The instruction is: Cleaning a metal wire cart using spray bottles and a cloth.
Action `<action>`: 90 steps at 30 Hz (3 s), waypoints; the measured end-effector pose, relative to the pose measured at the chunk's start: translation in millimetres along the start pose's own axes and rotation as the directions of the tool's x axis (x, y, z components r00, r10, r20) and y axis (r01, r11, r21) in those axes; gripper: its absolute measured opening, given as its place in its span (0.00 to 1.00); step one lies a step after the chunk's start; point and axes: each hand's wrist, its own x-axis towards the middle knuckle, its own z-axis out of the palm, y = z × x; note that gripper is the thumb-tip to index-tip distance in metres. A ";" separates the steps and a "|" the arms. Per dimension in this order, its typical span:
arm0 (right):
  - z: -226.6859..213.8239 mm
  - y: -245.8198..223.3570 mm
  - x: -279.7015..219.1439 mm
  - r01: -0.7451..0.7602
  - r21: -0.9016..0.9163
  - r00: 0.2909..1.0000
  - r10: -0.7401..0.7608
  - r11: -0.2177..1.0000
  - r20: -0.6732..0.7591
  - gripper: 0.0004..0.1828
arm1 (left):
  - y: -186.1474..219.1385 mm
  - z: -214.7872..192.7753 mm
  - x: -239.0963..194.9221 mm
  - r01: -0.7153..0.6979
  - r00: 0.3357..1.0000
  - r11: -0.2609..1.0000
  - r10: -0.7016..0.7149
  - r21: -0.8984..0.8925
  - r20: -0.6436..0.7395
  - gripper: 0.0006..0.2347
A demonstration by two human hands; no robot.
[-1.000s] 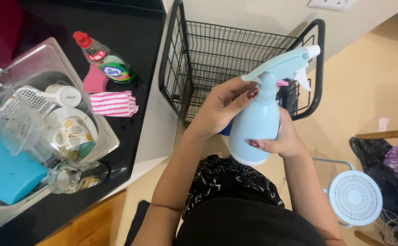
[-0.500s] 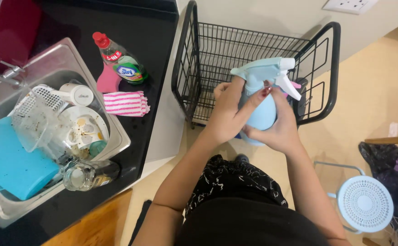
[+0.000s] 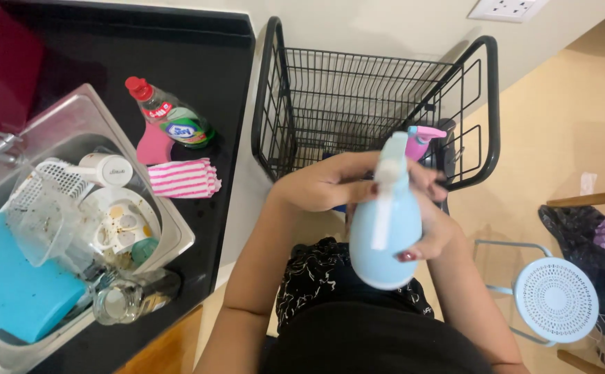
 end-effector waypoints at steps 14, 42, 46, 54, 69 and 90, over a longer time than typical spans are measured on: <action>13.9 6.6 10.5 -0.104 0.711 0.894 0.379 0.695 -0.240 0.71 | -26.1 -15.3 8.4 -0.136 0.966 0.989 0.118 -0.064 -0.232 0.14; 37.7 3.1 11.6 0.086 0.770 0.837 0.373 0.633 -0.401 0.54 | -32.0 0.6 7.6 -0.070 0.826 0.986 0.141 0.149 -0.546 0.19; 37.4 7.0 3.3 0.194 0.830 0.907 0.228 0.523 -0.355 0.47 | -51.7 -2.0 3.6 0.040 0.807 0.997 0.006 0.064 -0.590 0.20; 48.6 10.5 -3.6 0.026 0.950 0.940 0.317 0.310 -0.129 0.53 | -55.2 0.8 2.2 0.075 0.881 0.983 0.014 0.170 -0.473 0.15; 44.9 40.8 -14.4 -0.172 0.983 0.921 0.365 0.063 0.138 0.59 | -83.5 -18.9 -8.7 0.069 0.922 0.992 -0.023 0.105 -0.387 0.14; 11.1 77.2 -27.1 -0.392 -0.188 0.684 0.148 0.901 -0.715 0.42 | -188.1 -12.8 4.3 0.347 0.785 0.896 -0.116 0.276 -0.609 0.14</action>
